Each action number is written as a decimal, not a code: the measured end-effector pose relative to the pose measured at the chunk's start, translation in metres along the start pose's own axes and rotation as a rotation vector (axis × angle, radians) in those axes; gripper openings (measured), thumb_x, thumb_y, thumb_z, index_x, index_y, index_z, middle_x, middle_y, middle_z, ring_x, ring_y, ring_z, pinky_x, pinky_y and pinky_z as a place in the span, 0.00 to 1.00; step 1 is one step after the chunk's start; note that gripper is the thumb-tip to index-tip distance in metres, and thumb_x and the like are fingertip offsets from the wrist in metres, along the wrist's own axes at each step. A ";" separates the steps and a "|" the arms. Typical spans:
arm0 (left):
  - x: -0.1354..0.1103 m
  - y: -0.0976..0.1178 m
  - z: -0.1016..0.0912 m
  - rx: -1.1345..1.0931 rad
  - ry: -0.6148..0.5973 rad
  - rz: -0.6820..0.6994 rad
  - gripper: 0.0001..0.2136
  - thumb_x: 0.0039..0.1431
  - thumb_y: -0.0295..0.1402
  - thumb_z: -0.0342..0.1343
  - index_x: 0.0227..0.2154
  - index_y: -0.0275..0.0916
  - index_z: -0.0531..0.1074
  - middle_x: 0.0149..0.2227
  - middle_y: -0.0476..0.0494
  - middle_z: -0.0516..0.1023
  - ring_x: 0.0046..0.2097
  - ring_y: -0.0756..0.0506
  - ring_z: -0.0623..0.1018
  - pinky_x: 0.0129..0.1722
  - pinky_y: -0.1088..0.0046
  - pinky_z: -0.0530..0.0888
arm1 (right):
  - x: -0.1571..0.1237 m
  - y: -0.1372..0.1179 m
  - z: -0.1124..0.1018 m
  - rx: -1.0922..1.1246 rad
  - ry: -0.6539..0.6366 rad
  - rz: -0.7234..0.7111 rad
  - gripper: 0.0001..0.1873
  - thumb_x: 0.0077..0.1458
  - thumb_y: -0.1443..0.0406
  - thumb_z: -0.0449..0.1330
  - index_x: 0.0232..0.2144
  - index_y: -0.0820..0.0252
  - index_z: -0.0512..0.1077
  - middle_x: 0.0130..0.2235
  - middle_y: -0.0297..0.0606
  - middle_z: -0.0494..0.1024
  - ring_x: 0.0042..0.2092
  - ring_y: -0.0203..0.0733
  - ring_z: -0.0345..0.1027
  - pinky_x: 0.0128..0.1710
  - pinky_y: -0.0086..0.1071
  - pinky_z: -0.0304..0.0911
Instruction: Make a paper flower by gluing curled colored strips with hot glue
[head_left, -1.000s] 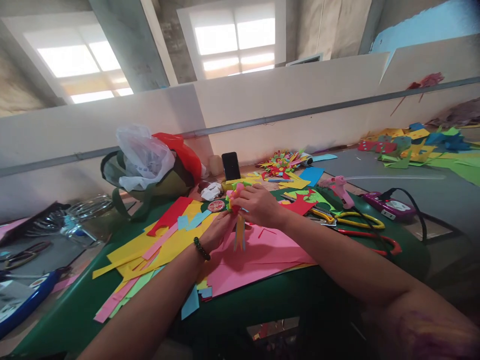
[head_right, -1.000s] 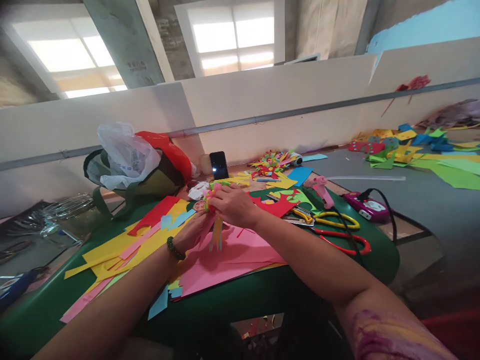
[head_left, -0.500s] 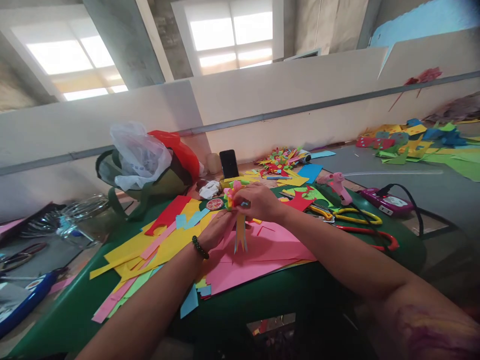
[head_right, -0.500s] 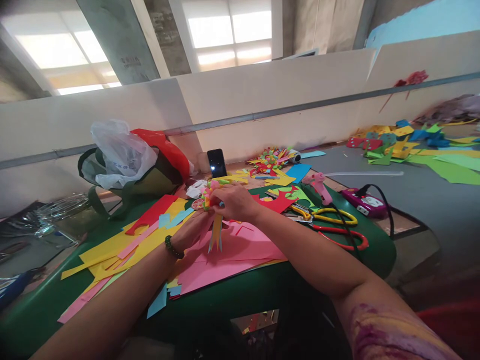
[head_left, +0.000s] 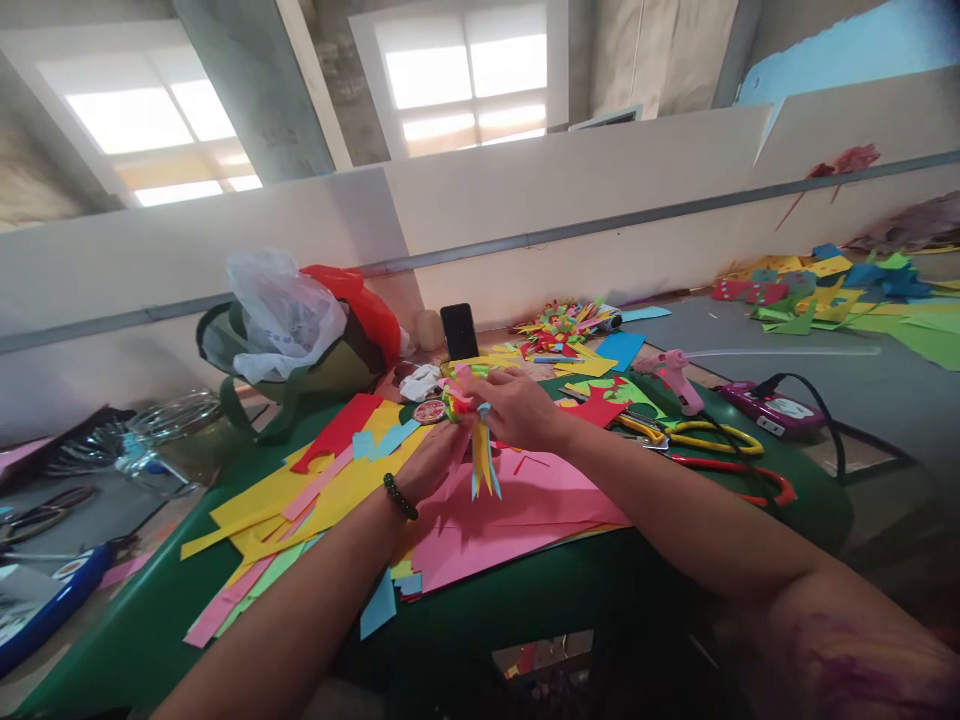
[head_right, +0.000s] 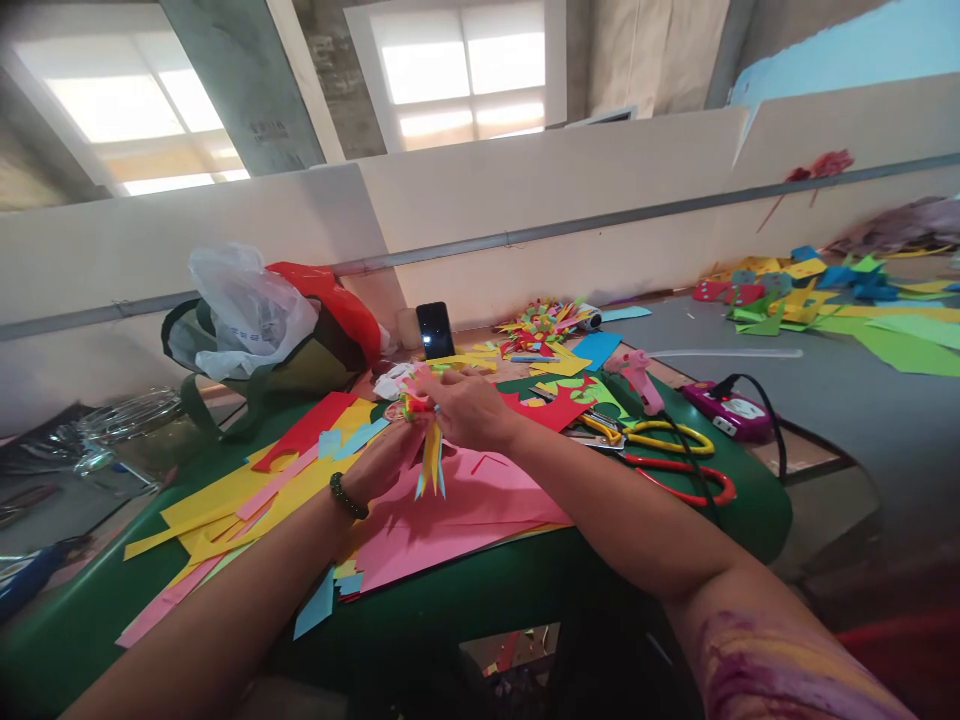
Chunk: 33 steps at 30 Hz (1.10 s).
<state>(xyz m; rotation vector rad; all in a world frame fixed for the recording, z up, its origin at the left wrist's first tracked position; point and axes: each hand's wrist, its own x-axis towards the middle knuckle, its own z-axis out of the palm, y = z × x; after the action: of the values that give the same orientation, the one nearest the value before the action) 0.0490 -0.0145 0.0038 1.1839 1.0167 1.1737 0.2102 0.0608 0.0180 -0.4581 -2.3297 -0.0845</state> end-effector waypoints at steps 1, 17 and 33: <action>0.001 0.000 -0.001 -0.002 0.015 -0.014 0.20 0.45 0.48 0.69 0.32 0.37 0.76 0.35 0.41 0.82 0.33 0.43 0.81 0.39 0.65 0.77 | 0.000 0.001 -0.002 0.026 0.054 0.007 0.20 0.50 0.74 0.55 0.47 0.62 0.72 0.40 0.45 0.79 0.45 0.48 0.70 0.49 0.42 0.63; 0.011 0.037 -0.052 -0.295 0.387 0.182 0.08 0.49 0.22 0.61 0.33 0.38 0.79 0.28 0.49 0.80 0.27 0.53 0.77 0.30 0.80 0.75 | 0.012 0.040 -0.006 1.120 0.131 0.894 0.12 0.37 0.70 0.64 0.29 0.59 0.70 0.26 0.30 0.75 0.27 0.35 0.71 0.27 0.29 0.68; 0.011 0.047 -0.067 -0.131 0.722 0.304 0.09 0.41 0.27 0.71 0.22 0.35 0.76 0.20 0.50 0.77 0.22 0.54 0.74 0.21 0.84 0.71 | 0.007 0.064 0.001 0.456 0.636 0.486 0.14 0.59 0.56 0.57 0.42 0.59 0.69 0.39 0.39 0.77 0.40 0.41 0.71 0.40 0.35 0.67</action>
<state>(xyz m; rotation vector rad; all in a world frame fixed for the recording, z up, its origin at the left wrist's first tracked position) -0.0212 0.0049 0.0424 0.8298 1.2823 1.9578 0.2273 0.1224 0.0180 -0.6363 -1.5057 0.4596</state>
